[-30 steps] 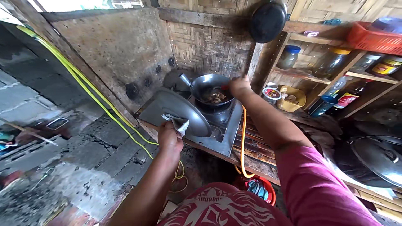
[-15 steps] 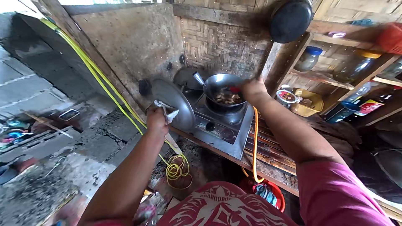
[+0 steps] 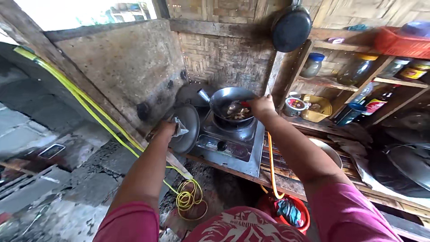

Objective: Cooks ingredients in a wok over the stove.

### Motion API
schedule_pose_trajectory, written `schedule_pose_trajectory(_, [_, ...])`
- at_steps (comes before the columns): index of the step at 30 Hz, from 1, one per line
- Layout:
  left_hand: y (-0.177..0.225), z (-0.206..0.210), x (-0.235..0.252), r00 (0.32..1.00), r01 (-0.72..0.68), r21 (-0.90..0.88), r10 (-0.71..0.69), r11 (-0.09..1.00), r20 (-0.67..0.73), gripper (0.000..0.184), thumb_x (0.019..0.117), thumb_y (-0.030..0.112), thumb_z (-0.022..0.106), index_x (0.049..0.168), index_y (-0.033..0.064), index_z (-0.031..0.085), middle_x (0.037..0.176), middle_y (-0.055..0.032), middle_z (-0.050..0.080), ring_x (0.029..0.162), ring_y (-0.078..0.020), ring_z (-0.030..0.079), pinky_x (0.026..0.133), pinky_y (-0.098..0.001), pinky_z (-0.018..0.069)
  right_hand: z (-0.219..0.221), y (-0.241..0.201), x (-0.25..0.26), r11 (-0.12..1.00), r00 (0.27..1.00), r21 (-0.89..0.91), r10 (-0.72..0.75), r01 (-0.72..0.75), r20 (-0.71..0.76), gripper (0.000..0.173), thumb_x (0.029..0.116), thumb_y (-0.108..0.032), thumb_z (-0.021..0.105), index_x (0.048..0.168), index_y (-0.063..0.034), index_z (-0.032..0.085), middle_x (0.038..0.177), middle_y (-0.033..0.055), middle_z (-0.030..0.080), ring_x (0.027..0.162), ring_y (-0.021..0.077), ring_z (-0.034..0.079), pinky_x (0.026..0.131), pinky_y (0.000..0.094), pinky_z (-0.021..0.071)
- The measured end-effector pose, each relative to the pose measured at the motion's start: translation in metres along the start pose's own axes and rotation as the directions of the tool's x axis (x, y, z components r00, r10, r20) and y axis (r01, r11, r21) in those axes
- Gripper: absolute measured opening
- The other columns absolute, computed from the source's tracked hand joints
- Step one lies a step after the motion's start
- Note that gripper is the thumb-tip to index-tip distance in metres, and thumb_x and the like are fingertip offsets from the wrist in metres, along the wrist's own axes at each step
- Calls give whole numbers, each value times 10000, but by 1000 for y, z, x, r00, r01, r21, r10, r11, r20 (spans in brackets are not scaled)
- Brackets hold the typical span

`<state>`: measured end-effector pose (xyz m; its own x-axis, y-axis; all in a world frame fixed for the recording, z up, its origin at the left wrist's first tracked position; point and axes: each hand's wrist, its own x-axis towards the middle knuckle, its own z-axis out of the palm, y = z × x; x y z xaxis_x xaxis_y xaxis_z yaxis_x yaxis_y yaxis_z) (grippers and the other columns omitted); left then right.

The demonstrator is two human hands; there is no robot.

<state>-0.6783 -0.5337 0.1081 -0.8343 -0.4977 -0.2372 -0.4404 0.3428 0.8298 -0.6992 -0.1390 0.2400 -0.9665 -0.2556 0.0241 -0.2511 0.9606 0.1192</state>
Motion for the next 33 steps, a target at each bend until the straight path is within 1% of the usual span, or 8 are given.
schedule_pose_trajectory(8, [4,16,25,999,-21,203,12,979,46,381,1036,235,562,1268,-64,601,1208,-289,624,1056,-375,631,935,-559,506,-33,15,-52,984,995,-156,-95,90,-22,424,950,-27,604,1299,-243,714,1252,179,672,1185,411,622,1050,653,401])
schedule_pose_trajectory(11, [8,22,36,997,-41,267,22,963,75,365,1031,236,567,1234,-63,613,1173,-275,627,1014,-356,626,911,-548,503,-34,6,-43,994,994,-90,-73,66,-77,487,936,-7,611,1348,-255,686,1288,197,664,1200,426,614,1054,663,390])
schedule_pose_trajectory(14, [22,26,34,991,-104,364,68,925,112,401,1055,285,543,1212,-70,640,1223,-294,636,1130,-401,627,996,-584,476,-22,-11,-25,998,994,-23,-68,66,-84,528,935,-29,625,1406,-269,646,1301,227,650,1203,441,617,1065,687,384])
schedule_pose_trajectory(19, [29,35,31,987,-139,379,98,915,126,348,1032,207,569,1227,-75,629,1245,-302,632,1171,-420,615,1019,-603,460,-21,-17,-32,988,993,-102,-114,116,26,457,966,-32,588,1359,-246,676,1293,187,648,1197,394,620,1062,639,403])
schedule_pose_trajectory(22, [31,39,35,987,-126,359,79,925,141,376,1023,181,574,1314,-56,585,1272,-301,620,1169,-417,617,1005,-596,475,-29,1,-52,985,990,-109,-140,137,-25,457,962,-6,578,1337,-242,692,1260,187,659,1174,401,626,1053,642,405])
schedule_pose_trajectory(26, [37,41,33,982,-141,328,91,934,165,397,981,164,641,1308,-54,583,1225,-300,632,1107,-415,633,961,-601,495,-32,32,-63,999,994,-35,-36,32,-107,520,937,2,595,1358,-292,676,1260,211,661,1153,422,639,1021,663,417])
schedule_pose_trajectory(31, [46,46,17,988,-141,402,101,905,118,441,988,209,634,1350,-32,563,1270,-311,618,1182,-447,606,998,-636,464,-6,68,-49,984,987,117,141,-132,-71,522,965,-68,576,1417,-322,631,1354,193,641,1242,415,612,1049,693,396])
schedule_pose_trajectory(33, [50,45,1,991,-134,372,131,919,34,440,1000,181,611,1385,-16,532,1318,-316,592,1238,-457,578,1029,-645,445,2,65,-46,982,984,105,166,-159,-61,505,970,-80,573,1418,-307,628,1365,216,627,1236,430,610,1069,690,390])
